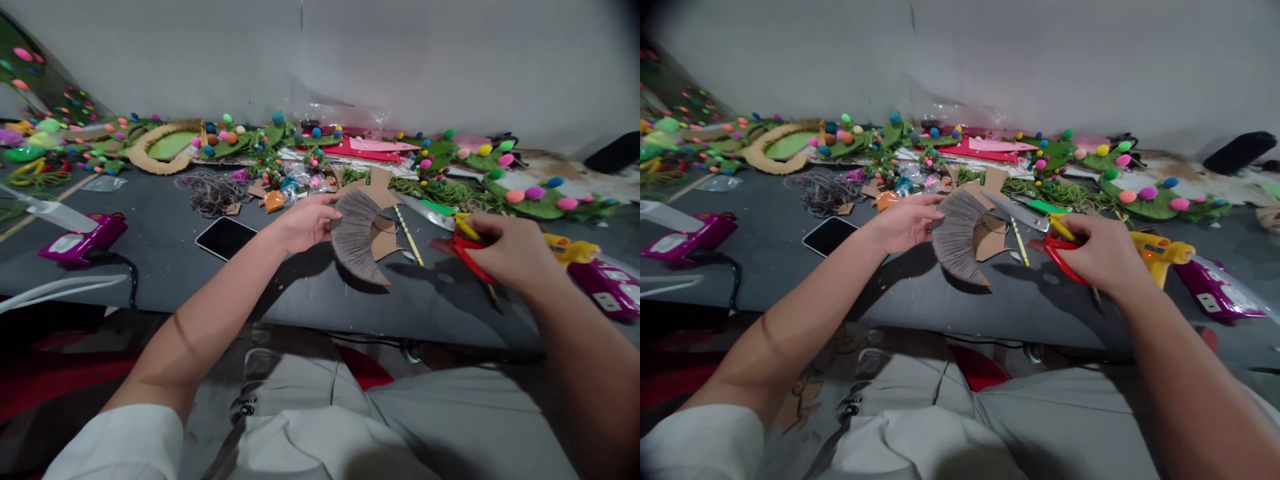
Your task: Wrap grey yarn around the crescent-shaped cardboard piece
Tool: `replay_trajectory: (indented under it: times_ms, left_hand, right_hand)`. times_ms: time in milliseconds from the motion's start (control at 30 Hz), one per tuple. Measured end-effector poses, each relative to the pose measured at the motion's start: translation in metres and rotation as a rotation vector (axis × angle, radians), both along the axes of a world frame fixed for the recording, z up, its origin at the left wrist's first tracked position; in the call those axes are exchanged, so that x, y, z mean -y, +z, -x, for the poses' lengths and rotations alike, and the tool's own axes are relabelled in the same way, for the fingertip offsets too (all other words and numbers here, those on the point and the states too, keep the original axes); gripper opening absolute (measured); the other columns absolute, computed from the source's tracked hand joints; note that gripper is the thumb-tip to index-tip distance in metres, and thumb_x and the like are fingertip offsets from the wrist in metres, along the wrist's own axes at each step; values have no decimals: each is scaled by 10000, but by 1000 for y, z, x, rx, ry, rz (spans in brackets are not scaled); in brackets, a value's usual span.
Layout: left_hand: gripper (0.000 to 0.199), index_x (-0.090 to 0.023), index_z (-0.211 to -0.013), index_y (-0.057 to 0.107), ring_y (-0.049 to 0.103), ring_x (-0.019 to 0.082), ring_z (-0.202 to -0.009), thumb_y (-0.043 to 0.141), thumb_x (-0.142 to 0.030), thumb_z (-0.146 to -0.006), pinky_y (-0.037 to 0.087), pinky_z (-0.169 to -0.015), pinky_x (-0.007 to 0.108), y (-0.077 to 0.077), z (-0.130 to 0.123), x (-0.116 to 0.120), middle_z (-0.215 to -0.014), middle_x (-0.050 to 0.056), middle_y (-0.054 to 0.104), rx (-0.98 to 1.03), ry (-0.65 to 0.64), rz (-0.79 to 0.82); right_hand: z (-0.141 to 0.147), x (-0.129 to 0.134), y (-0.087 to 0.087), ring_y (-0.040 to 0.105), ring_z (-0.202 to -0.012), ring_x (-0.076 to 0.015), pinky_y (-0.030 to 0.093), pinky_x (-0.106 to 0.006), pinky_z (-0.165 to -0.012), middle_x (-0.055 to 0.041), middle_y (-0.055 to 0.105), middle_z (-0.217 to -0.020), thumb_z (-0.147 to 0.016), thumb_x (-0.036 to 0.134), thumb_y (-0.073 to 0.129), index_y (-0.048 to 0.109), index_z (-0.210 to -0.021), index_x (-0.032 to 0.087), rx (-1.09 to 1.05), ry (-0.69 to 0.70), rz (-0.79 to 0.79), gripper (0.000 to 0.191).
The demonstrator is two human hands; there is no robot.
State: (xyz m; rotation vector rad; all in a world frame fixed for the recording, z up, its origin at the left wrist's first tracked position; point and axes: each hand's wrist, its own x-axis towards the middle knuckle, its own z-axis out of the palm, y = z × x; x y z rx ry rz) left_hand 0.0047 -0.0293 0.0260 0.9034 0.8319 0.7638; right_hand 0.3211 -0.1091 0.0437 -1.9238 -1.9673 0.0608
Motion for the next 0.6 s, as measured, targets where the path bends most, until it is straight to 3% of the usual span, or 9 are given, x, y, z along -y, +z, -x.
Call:
replay_trajectory:
  times_ms: [133, 333, 467, 600]
  left_hand:
    - [368, -119, -1063, 734, 619, 83, -604, 548, 15, -775, 514, -578, 218, 0, 2, -2, -834, 35, 723, 29, 39, -34]
    - [312, -114, -1031, 713, 638, 86, -595, 562, -2, -782, 505, -553, 198, 1, 3, -6, -820, 31, 727, 25, 140, -87]
    - [262, -122, -1013, 702, 653, 91, -609, 598, 0, -806, 517, -573, 202, 1, 2, -5, -806, 20, 724, 48, 162, -104]
    - [246, -115, -1025, 703, 676, 108, -662, 628, -8, -816, 527, -611, 217, -1, 0, -3, -846, 43, 736, 59, 138, -134]
  right_hand:
    - [-4, -2, 9, 480, -625, -198, 365, -324, -599, -55, 593, -700, -736, 755, 651, 528, -826, 234, 160, -194, 121, 542]
    - [-21, -7, 7, 551, -712, -284, 379, -358, -627, -88, 633, -753, -663, 867, 580, 690, -834, 263, 229, -315, 309, 637]
    - [-19, -3, 1, 521, -664, -266, 334, -337, -584, -61, 603, -685, -659, 857, 603, 663, -776, 277, 249, -367, 202, 595]
    - [-7, 3, -5, 471, -594, -191, 302, -288, -560, -11, 536, -581, -682, 815, 640, 509, -658, 243, 130, -213, 17, 587]
